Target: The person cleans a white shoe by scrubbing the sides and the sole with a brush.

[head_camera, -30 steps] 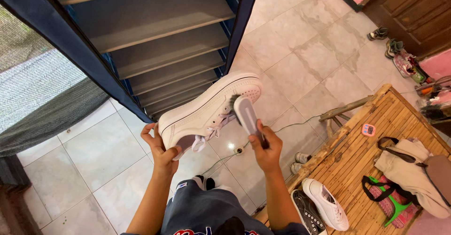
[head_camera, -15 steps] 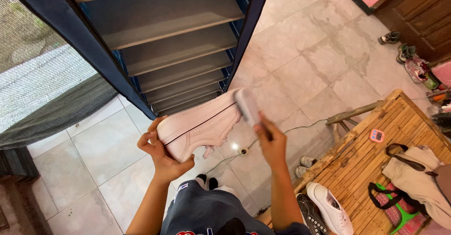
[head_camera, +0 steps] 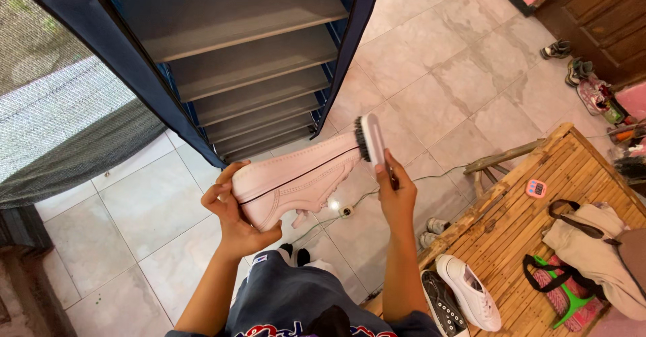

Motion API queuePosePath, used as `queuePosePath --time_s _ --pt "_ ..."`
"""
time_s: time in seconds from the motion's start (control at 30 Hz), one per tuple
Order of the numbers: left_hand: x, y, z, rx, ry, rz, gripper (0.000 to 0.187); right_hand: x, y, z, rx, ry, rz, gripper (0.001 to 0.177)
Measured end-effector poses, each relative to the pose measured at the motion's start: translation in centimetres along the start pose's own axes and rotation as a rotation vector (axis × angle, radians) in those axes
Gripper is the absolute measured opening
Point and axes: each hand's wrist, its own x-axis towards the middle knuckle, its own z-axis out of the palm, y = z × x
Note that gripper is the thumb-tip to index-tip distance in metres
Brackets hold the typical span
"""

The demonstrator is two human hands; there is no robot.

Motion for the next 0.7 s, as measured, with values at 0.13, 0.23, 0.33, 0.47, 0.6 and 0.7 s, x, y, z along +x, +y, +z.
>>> queuePosePath --time_s 0.13,0.23,0.33,0.47,0.6,0.7 --pt "0.0 0.0 0.6 -0.076 -0.018 0.11 0.096 -1.8 -1.0 0.5 -0.024 -0.06 0.027 0.046" --pt "0.2 -0.1 0.6 -0.114 -0.007 0.139 0.096 -3.9 -1.6 1.1 0.054 -0.335 -0.075 0.047" --pt "0.7 0.3 0.2 -0.04 0.006 0.141 0.099 -3.0 -1.8 1.0 -0.023 -0.254 -0.16 0.044" --pt "0.8 0.7 -0.4 -0.044 0.012 0.135 0.1 0.0 -1.8 0.3 0.019 -0.042 -0.084 0.046" --pt "0.6 1.0 -0.5 -0.116 -0.001 0.169 0.097 -0.9 -2.2 0.7 0.059 -0.003 -0.04 0.047" --pt "0.7 0.9 -0.4 -0.14 0.003 0.15 0.097 -3.5 -1.8 1.4 0.045 -0.178 -0.144 0.046"
